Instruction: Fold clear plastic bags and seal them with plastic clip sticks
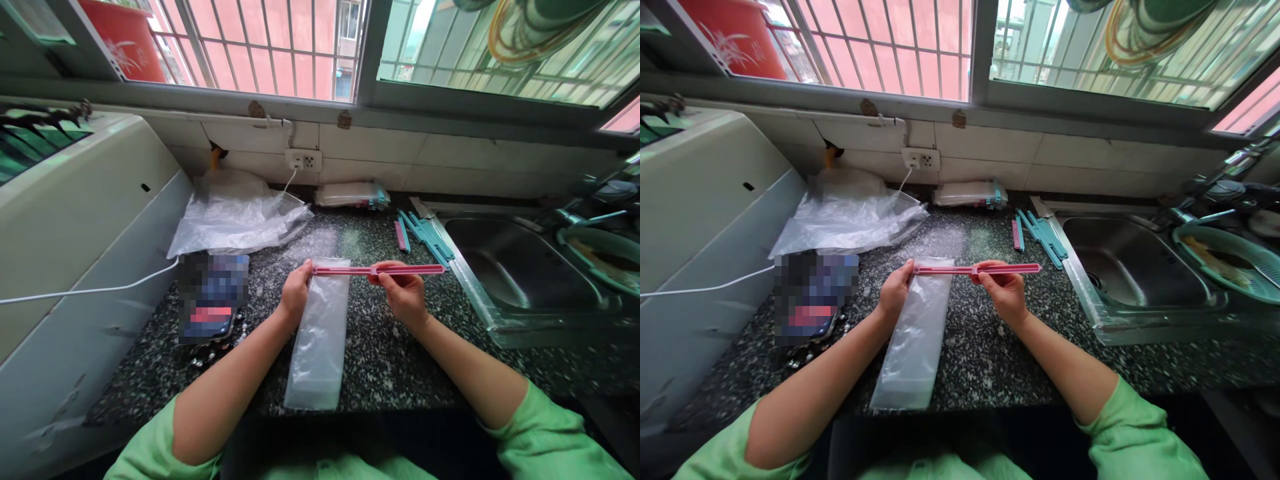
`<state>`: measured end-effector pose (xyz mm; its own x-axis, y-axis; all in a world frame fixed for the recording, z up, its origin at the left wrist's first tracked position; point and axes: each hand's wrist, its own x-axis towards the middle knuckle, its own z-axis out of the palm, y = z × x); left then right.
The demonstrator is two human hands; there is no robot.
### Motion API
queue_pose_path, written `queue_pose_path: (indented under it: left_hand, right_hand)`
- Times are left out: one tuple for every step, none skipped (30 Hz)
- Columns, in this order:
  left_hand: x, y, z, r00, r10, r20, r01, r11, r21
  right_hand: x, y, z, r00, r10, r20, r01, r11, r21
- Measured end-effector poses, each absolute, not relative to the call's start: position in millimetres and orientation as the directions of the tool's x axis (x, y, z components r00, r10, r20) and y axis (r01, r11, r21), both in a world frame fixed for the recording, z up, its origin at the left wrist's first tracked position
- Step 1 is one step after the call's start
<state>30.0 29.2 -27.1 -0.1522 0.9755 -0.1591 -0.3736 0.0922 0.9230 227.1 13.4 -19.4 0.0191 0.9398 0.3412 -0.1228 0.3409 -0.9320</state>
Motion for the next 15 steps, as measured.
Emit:
queue_pose_path:
  left_hand:
    - [30,29,-26,-0.159,0.976,-0.149,-0.371,0.081,0.925]
    - [30,29,-25,-0.159,0.977,-0.142,-0.373,0.074,0.925]
    - [30,29,-23,-0.155,0.978,-0.142,-0.373,0.075,0.925]
    - [30,28,-22,-0.155,0.977,-0.148,-0.37,0.081,0.926]
    - [31,28,-20,-0.152,0.975,-0.16,-0.367,0.095,0.925]
    - [31,27,-19,-0.145,0.974,-0.175,-0.367,0.111,0.923]
    - [32,27,-18,-0.138,0.973,-0.186,-0.369,0.124,0.921]
    - [32,27,-17,-0.133,0.973,-0.19,-0.371,0.129,0.92]
    - [33,26,-16,-0.133,0.973,-0.187,-0.373,0.126,0.919]
    - [33,26,-16,-0.133,0.975,-0.181,-0.372,0.12,0.92]
    - [33,26,-16,-0.131,0.976,-0.174,-0.366,0.116,0.923]
    - [33,26,-16,-0.128,0.978,-0.168,-0.356,0.112,0.928]
    - [33,26,-16,-0.123,0.979,-0.163,-0.346,0.111,0.932]
    - [33,26,-16,-0.122,0.98,-0.159,-0.335,0.11,0.936]
    - [33,26,-16,-0.126,0.98,-0.151,-0.321,0.104,0.941]
  right_hand:
    - [226,13,-19,0.021,0.943,0.333,-0.137,0.333,-0.933]
    - [226,13,-19,0.023,0.947,0.321,-0.155,0.321,-0.934]
    - [225,13,-18,0.026,0.951,0.308,-0.177,0.308,-0.935]
    - [224,13,-18,0.03,0.955,0.294,-0.202,0.294,-0.934]
    - [224,13,-17,0.033,0.96,0.279,-0.225,0.279,-0.934]
    - [223,13,-17,0.037,0.964,0.265,-0.245,0.266,-0.932]
    - [223,13,-17,0.041,0.967,0.252,-0.26,0.254,-0.932]
    - [222,13,-16,0.042,0.97,0.241,-0.269,0.243,-0.932]
    - [222,13,-16,0.042,0.972,0.23,-0.276,0.232,-0.933]
    - [222,13,-16,0.038,0.975,0.218,-0.285,0.219,-0.933]
    - [222,13,-16,0.033,0.978,0.207,-0.298,0.207,-0.932]
    - [222,14,-16,0.026,0.98,0.197,-0.316,0.195,-0.928]
    - [222,14,-17,0.018,0.982,0.188,-0.336,0.183,-0.924]
    - [222,14,-17,0.012,0.984,0.179,-0.357,0.172,-0.918]
    - [222,14,-17,0.007,0.985,0.172,-0.376,0.162,-0.912]
